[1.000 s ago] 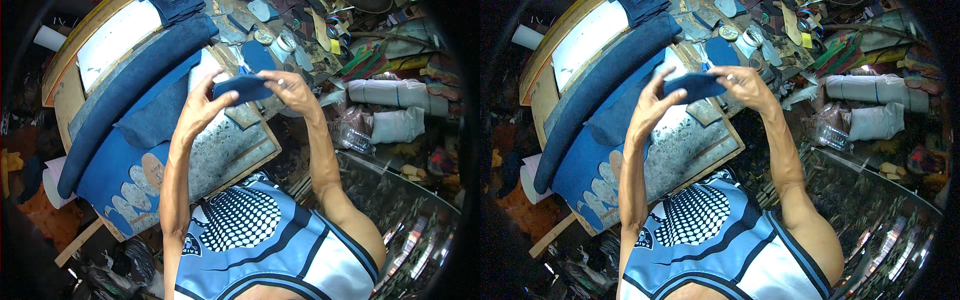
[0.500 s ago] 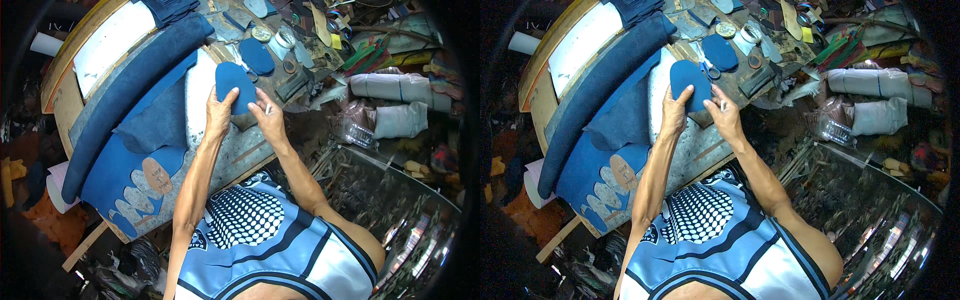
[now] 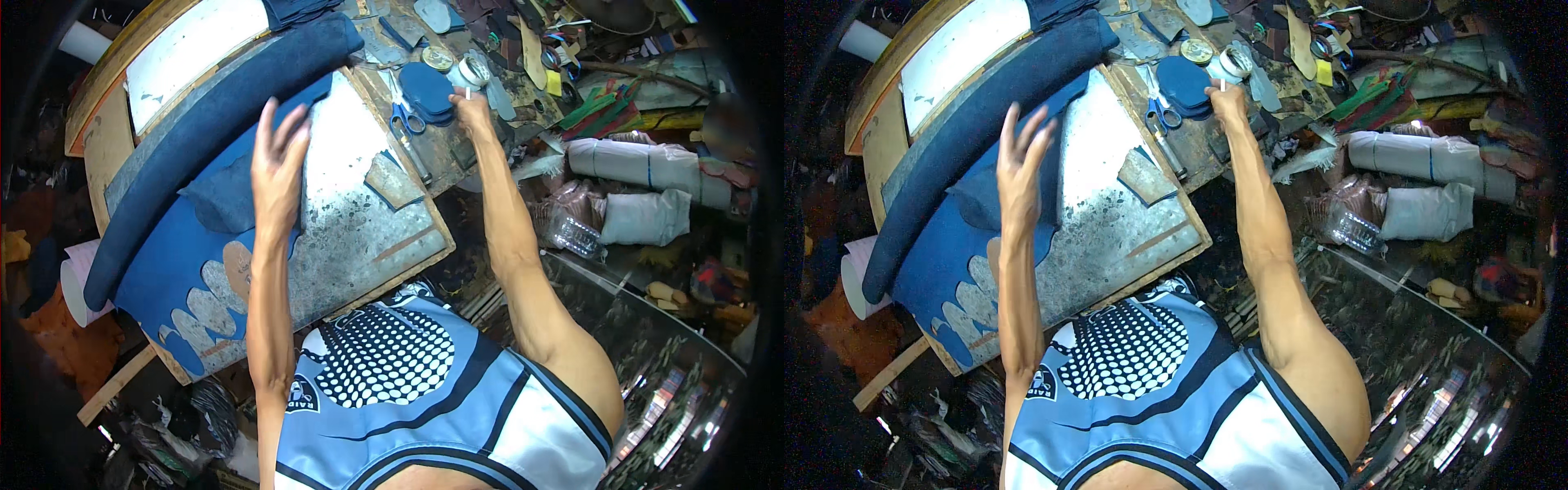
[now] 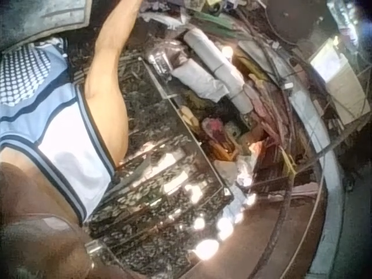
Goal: Tracing and cutting out shoe components from a large sheet of blue material using a pattern stencil.
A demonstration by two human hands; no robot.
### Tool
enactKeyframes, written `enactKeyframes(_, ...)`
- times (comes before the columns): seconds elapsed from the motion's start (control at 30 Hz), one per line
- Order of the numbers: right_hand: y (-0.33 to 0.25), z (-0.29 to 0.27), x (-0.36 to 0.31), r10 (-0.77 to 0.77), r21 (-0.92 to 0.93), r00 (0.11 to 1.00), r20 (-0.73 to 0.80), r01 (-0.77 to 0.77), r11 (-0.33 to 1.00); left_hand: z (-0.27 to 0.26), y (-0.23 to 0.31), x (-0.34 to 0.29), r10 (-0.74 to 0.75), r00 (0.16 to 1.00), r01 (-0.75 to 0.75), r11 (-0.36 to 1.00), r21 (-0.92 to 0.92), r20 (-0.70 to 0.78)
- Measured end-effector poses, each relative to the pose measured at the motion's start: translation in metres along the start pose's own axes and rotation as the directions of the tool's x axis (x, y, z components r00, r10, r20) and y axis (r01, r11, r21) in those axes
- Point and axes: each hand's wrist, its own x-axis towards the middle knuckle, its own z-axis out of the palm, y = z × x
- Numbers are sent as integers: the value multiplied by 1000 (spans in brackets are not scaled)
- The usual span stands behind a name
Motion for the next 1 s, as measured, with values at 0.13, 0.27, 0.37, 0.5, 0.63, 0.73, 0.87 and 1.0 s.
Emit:
enactKeyframes(0.13, 2, 17, -4, -132, -180, 991, -25, 126, 976, -72, -17, -82, -139, 957, 167, 982, 93, -255)
enactKeyframes(0.27, 8, 3, 10, -277, -547, 961, -3, 230, 805, -139, -38, -158, -145, 899, 196, 977, 83, -413)
enactKeyframes(0.37, -17, -3, -15, -394, -605, 918, -47, 288, 743, -179, -34, -203, -121, 814, 229, 966, 122, -569)
enactKeyframes(0.5, -41, 14, -79, -589, -569, 775, 229, 598, 564, -215, -42, -263, -5, 576, 217, 965, 147, -817)
enactKeyframes(0.63, -21, 11, -94, -448, -631, 789, 421, 610, 480, -230, -57, -286, 106, 476, 325, 901, 287, -873)
enactKeyframes(0.73, -9, 11, -89, -426, -695, 805, 412, 581, 425, -230, -51, -291, 128, 431, 423, 846, 325, -893)
enactKeyframes(0.87, 9, 4, -73, -503, -736, 758, 416, 605, 303, -238, -50, -305, 198, 406, 416, 829, 373, -892)
enactKeyframes(1.0, -1, -3, -79, -600, -710, 716, 357, 626, 323, -259, -46, -327, 291, 356, 530, 720, 448, -888)
